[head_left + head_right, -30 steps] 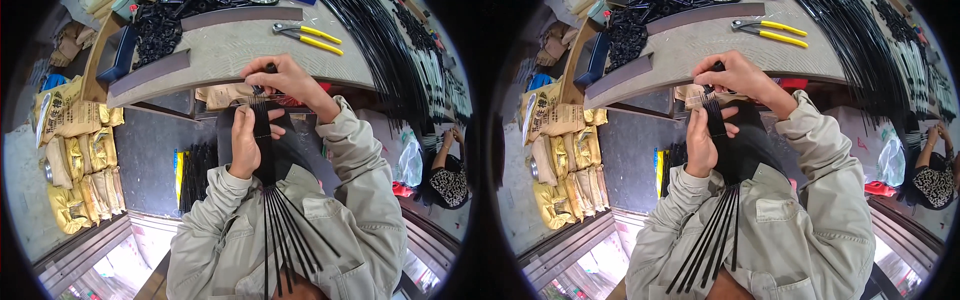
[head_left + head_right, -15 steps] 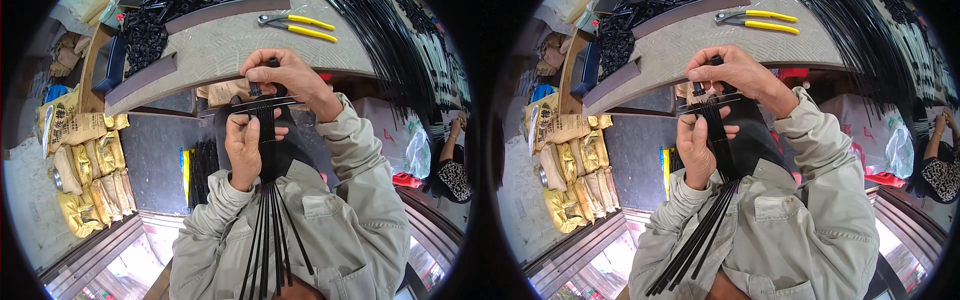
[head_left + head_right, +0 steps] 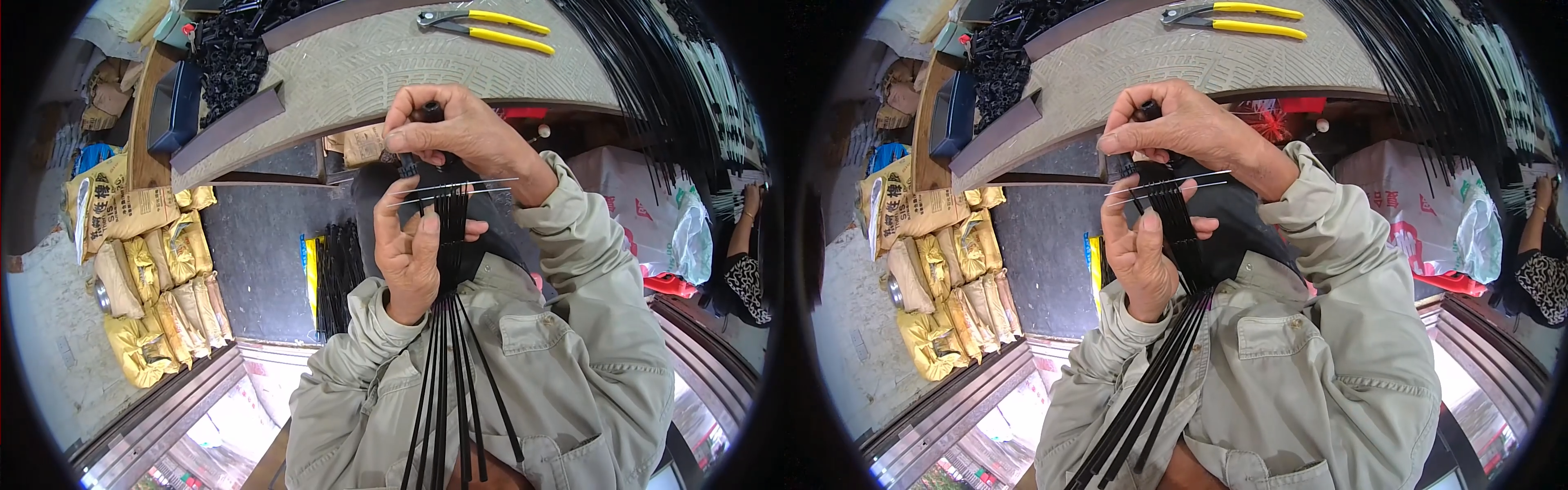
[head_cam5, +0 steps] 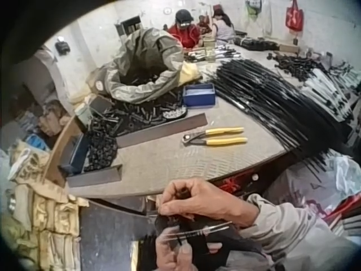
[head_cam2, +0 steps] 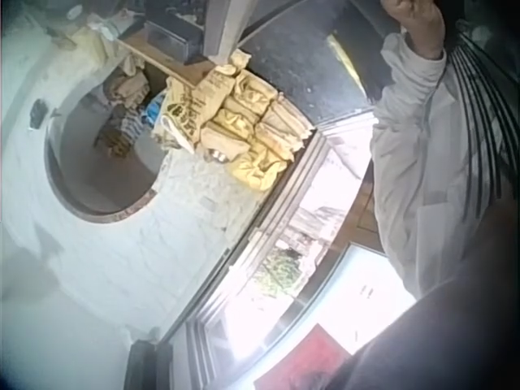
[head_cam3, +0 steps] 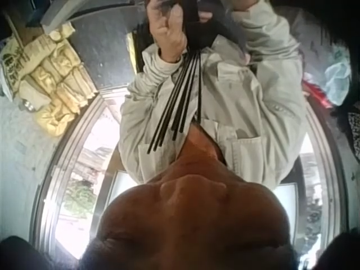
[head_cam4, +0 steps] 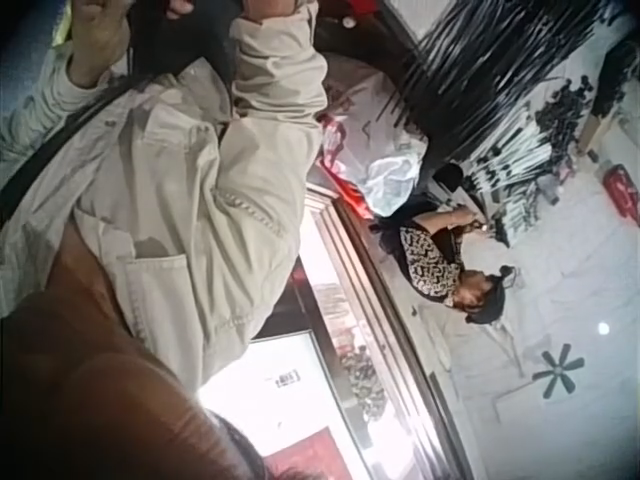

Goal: Assemble plastic connectors and bundles of black rods at a workbench.

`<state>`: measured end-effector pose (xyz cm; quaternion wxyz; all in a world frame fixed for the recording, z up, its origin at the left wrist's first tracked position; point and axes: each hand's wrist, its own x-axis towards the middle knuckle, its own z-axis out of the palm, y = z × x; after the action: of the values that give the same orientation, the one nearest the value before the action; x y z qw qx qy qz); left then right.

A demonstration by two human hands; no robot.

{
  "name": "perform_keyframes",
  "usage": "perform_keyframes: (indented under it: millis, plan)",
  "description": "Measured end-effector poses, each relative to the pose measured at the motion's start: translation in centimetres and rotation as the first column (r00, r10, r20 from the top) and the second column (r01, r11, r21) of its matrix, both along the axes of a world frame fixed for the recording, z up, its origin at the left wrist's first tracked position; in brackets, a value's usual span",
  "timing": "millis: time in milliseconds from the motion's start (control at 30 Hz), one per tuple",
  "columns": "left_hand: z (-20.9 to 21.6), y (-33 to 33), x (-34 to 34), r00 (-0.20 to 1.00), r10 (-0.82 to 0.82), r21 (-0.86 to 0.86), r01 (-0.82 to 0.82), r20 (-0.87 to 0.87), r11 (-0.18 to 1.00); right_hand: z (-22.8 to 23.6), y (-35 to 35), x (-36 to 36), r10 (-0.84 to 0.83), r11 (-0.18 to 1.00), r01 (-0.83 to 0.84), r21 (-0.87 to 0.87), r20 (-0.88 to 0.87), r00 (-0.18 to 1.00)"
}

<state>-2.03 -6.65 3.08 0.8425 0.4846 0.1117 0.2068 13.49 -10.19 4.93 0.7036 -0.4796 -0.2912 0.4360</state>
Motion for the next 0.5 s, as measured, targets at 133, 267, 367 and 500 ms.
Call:
perform_keyframes:
  millis: [133,267,367,500]
  plan:
    - [0.0,-0.1,-0.1,1.0,0.007,-0.015,-0.007,0.023,1.0,0.4,0.2,-0.2,-0.012,0.999,0.014,-0.033,0.051,0.999]
    - [0.0,0.0,-0.2,1.0,-0.006,-0.01,0.007,0.018,1.0,0.5,0.2,-0.4,0.005,0.999,-0.003,-0.043,0.045,0.999]
    - [-0.2,0.1,-0.2,1.0,0.003,-0.027,-0.002,0.027,1.0,0.9,0.2,-0.7,0.021,0.996,-0.014,-0.091,0.069,0.997]
    - [-0.6,0.4,-0.1,0.999,0.032,-0.053,-0.03,0.038,0.998,1.3,0.1,-1.1,0.043,0.994,-0.029,-0.107,0.136,0.99]
